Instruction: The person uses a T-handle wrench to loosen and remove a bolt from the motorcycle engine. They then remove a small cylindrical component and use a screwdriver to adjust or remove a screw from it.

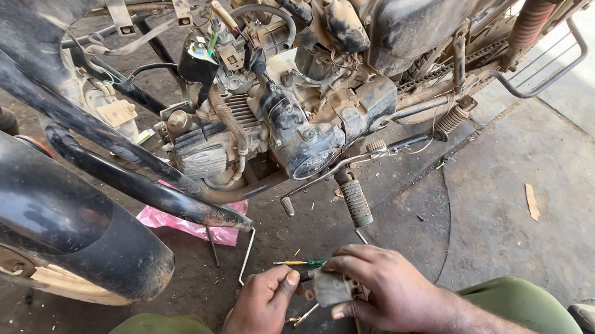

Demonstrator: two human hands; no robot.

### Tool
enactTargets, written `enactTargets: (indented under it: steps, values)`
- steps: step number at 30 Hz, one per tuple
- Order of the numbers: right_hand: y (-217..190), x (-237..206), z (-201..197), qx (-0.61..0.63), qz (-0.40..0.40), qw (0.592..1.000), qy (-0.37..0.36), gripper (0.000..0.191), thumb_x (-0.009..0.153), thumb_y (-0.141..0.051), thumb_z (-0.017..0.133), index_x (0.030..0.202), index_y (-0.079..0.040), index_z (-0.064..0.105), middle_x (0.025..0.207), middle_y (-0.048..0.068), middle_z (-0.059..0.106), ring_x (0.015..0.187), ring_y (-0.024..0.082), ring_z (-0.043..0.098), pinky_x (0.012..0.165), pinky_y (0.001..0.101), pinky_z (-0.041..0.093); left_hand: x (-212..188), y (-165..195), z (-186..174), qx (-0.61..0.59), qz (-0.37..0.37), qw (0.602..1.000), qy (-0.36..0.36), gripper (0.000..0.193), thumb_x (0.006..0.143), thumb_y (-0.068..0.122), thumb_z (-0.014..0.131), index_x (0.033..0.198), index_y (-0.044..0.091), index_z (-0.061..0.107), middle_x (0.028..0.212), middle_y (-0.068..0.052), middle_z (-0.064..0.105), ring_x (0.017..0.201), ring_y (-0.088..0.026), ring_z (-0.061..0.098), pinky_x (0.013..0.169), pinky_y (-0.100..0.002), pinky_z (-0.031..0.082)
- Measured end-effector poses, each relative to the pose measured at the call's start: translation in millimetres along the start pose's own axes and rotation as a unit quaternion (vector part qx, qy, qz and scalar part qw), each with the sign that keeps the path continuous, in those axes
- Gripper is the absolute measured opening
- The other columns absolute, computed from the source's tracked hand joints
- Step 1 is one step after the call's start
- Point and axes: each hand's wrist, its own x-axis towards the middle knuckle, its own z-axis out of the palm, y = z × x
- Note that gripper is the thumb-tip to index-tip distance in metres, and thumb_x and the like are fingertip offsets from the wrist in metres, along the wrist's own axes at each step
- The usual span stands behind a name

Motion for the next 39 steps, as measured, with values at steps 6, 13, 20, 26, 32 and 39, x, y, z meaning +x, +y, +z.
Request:
enactTargets:
  steps: [6, 13, 20, 26, 32, 39]
  values:
    - [-2.9, 1.6, -13.2, -0.131, -0.127, 0.983, 0.0, 0.065, 0.075, -0.029, 0.08, 0.132, -0.002, 0.064, 0.126, 0.018, 0.067, 0.109, 0.034, 0.068, 0.09, 0.0454, 0.055, -0.5, -0.7, -9.3, -0.017, 0.07, 0.997, -0.012, 0.023, 0.098, 0.019, 0.059, 0.101, 0.0, 0.071, 0.073, -0.009, 0.067, 0.066, -0.008, 0.06, 0.06, -0.031, 0.049]
    - [-7.4, 2.3, -34.4, -0.245, -0.257, 0.935, 0.008, 0.048, 0.089, -0.02, 0.068, 0.133, 0.001, 0.066, 0.126, 0.014, 0.07, 0.108, 0.027, 0.07, 0.089, 0.0414, 0.056, 1.9, -18.5, -22.5, -0.166, 0.007, 0.974, -0.154, 0.023, 0.102, 0.015, 0.062, 0.093, -0.004, 0.071, 0.077, -0.005, 0.064, 0.075, -0.008, 0.056, 0.068, -0.03, 0.048]
    - [-10.2, -0.3, -16.0, -0.037, -0.164, 0.985, 0.033, 0.058, 0.086, -0.033, 0.077, 0.129, 0.003, 0.064, 0.121, 0.02, 0.07, 0.111, 0.035, 0.07, 0.096, 0.0451, 0.057, -8.4, 4.6, -22.7, 0.014, 0.205, 0.978, -0.02, 0.011, 0.091, 0.012, 0.072, 0.086, 0.003, 0.071, 0.069, -0.013, 0.068, 0.059, -0.027, 0.068, 0.057, -0.036, 0.051]
    - [6.2, -11.9, -4.5, 0.218, 0.043, 0.974, -0.052, 0.048, 0.092, -0.04, 0.075, 0.112, 0.003, 0.069, 0.091, 0.015, 0.071, 0.086, 0.03, 0.071, 0.076, 0.0395, 0.056, -16.5, 0.9, -8.2, 0.104, 0.324, 0.94, 0.015, 0.008, 0.088, 0.009, 0.07, 0.084, 0.004, 0.066, 0.073, -0.012, 0.066, 0.068, -0.032, 0.071, 0.063, -0.042, 0.053]
    - [29.8, -19.9, 26.8, 0.499, 0.336, 0.793, -0.094, 0.044, 0.091, -0.043, 0.07, 0.1, 0.001, 0.073, 0.066, 0.006, 0.065, 0.05, 0.012, 0.058, 0.044, 0.0289, 0.046, -19.2, -15.4, 8.5, 0.192, 0.336, 0.922, -0.014, 0.014, 0.085, 0.011, 0.073, 0.076, 0.005, 0.064, 0.063, -0.011, 0.06, 0.058, -0.031, 0.065, 0.055, -0.046, 0.048]
    - [34.6, -11.4, 39.1, 0.43, 0.336, 0.838, -0.019, 0.034, 0.093, -0.03, 0.075, 0.108, -0.001, 0.071, 0.085, 0.011, 0.07, 0.072, 0.014, 0.063, 0.062, 0.0326, 0.053, -3.1, -1.7, 6.4, 0.178, 0.215, 0.96, 0.013, 0.013, 0.086, 0.012, 0.066, 0.076, 0.004, 0.061, 0.069, -0.016, 0.064, 0.066, -0.04, 0.064, 0.057, -0.051, 0.047]
